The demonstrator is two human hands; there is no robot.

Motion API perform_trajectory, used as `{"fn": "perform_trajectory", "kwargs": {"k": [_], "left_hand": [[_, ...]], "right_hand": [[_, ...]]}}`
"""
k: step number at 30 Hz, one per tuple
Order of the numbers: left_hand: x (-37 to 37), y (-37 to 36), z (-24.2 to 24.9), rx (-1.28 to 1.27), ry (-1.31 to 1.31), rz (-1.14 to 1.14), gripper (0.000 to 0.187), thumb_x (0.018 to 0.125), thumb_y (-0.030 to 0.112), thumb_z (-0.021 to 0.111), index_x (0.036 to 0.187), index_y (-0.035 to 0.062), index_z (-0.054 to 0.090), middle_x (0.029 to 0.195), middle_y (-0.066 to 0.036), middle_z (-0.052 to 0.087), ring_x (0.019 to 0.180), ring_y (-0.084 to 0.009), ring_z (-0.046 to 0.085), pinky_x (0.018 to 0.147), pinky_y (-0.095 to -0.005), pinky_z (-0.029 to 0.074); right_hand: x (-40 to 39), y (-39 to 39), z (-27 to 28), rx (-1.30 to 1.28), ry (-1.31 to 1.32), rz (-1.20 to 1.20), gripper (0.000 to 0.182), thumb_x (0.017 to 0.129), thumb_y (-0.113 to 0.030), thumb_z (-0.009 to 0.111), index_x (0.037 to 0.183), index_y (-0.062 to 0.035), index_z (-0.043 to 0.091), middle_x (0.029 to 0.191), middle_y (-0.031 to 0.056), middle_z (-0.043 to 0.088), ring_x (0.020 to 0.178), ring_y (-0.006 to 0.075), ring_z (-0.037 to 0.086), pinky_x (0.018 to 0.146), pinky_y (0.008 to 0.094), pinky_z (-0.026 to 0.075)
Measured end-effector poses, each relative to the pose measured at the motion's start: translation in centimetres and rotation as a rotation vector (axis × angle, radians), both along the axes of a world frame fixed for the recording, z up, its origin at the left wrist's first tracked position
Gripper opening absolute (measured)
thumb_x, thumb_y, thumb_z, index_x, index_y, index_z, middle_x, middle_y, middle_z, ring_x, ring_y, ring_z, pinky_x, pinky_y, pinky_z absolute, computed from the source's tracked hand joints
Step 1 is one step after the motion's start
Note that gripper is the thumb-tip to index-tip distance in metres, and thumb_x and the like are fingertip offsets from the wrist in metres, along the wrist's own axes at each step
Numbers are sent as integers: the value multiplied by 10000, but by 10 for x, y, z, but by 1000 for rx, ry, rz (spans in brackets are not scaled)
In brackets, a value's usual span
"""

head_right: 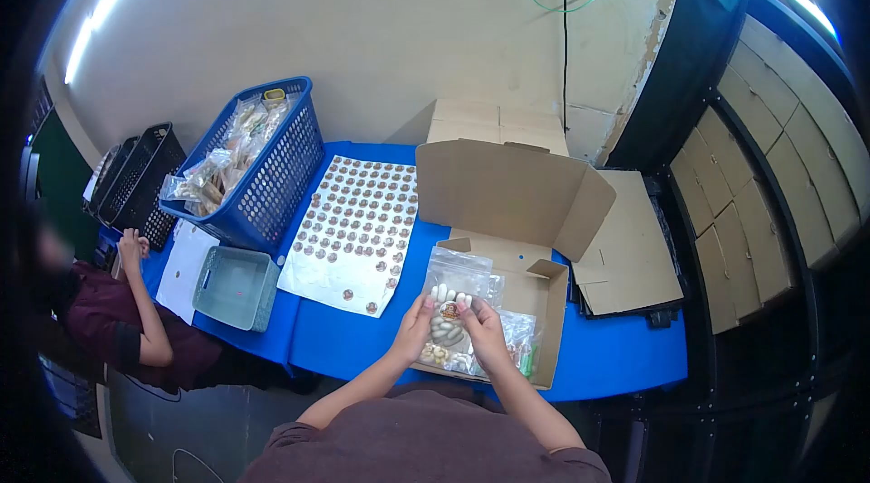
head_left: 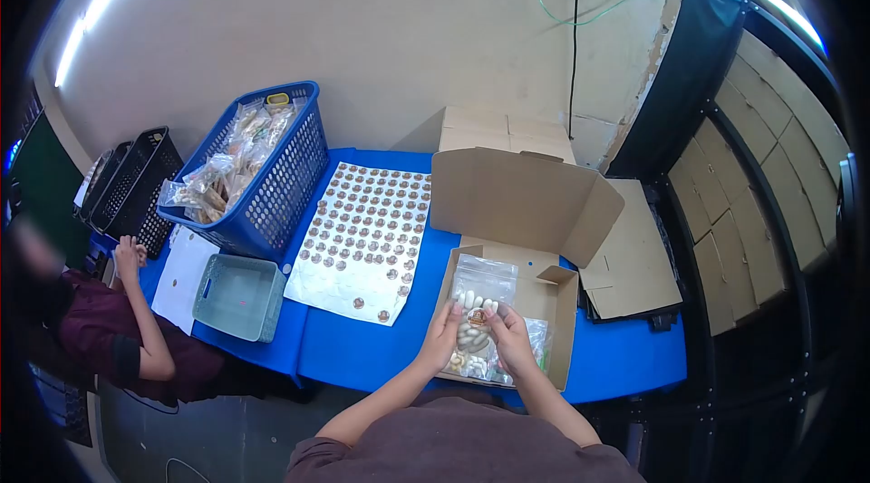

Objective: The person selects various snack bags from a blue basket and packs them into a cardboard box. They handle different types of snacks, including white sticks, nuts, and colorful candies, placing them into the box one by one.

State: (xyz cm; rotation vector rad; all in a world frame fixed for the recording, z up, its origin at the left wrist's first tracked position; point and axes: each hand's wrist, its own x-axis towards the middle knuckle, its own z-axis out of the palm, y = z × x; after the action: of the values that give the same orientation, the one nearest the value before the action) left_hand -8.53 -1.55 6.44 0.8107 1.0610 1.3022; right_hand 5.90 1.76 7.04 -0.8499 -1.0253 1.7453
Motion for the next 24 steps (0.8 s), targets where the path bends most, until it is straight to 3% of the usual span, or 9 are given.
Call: {"fn": "perform_trajectory", "kwargs": {"k": [2,4,7,9,11,13,19,23,24], "left_hand": [[1,0,5,-119,-204,-3,436,970,233,544,1301,-4,386,1115,-102,573,1007,-110,575,823,-245,497],[3,-2,2,182,105,-188,433,925,112,601,1290,-2,398,1121,-106,581,1028,-113,574,842,-253,495],[0,-6,9,92,229,-355,581,887,59,637,1359,-26,310,1221,-106,535,1095,-152,561,908,-277,492],[-5,-5,15,76,276,-352,571,869,78,665,1340,-18,357,1227,-127,537,1097,-152,558,904,-287,492],[-15,-2,8,145,677,-360,555,819,72,710,1301,21,440,1164,-134,577,1035,-135,587,871,-272,488],[-27,8,-5,208,598,-351,597,788,85,742,1306,36,450,1168,-146,574,1025,-153,594,865,-284,495],[-29,22,-40,-18,280,-174,705,710,150,816,1319,93,466,1171,-177,553,1043,-245,583,829,-361,524],[-20,14,-79,15,546,-142,734,730,191,799,1350,92,418,1234,-186,536,1117,-316,567,908,-392,487],[-18,12,-80,123,738,-110,712,756,177,771,1362,83,409,1265,-184,529,1144,-329,552,944,-390,461]], "right_hand": [[2,2,-1,-39,60,-4,324,904,-165,644,1164,12,567,1118,71,627,994,114,585,878,272,456],[3,0,11,39,-23,-140,264,873,-92,652,1112,4,593,1051,66,651,958,119,603,868,281,470],[22,18,9,-27,39,-172,207,849,-73,673,1044,-18,634,992,46,671,943,114,610,860,293,476],[30,24,-3,17,0,-174,155,859,-89,666,1003,-34,657,960,45,679,924,119,620,831,287,480],[40,24,-11,-141,112,-235,159,852,-108,680,974,-6,673,929,60,683,794,96,600,736,230,465],[57,25,-24,-154,128,-244,175,866,-126,663,979,6,673,906,75,683,764,96,585,705,224,454],[97,2,-53,-158,-342,-72,188,846,-95,660,999,15,664,844,58,693,718,95,599,636,230,468],[105,-25,-104,-87,-760,-65,550,752,-11,716,1253,6,491,713,50,644,641,105,587,590,246,489],[104,-30,-99,-19,-1008,-10,738,673,-17,774,1321,-38,420,872,99,606,734,148,598,634,278,496]]}}
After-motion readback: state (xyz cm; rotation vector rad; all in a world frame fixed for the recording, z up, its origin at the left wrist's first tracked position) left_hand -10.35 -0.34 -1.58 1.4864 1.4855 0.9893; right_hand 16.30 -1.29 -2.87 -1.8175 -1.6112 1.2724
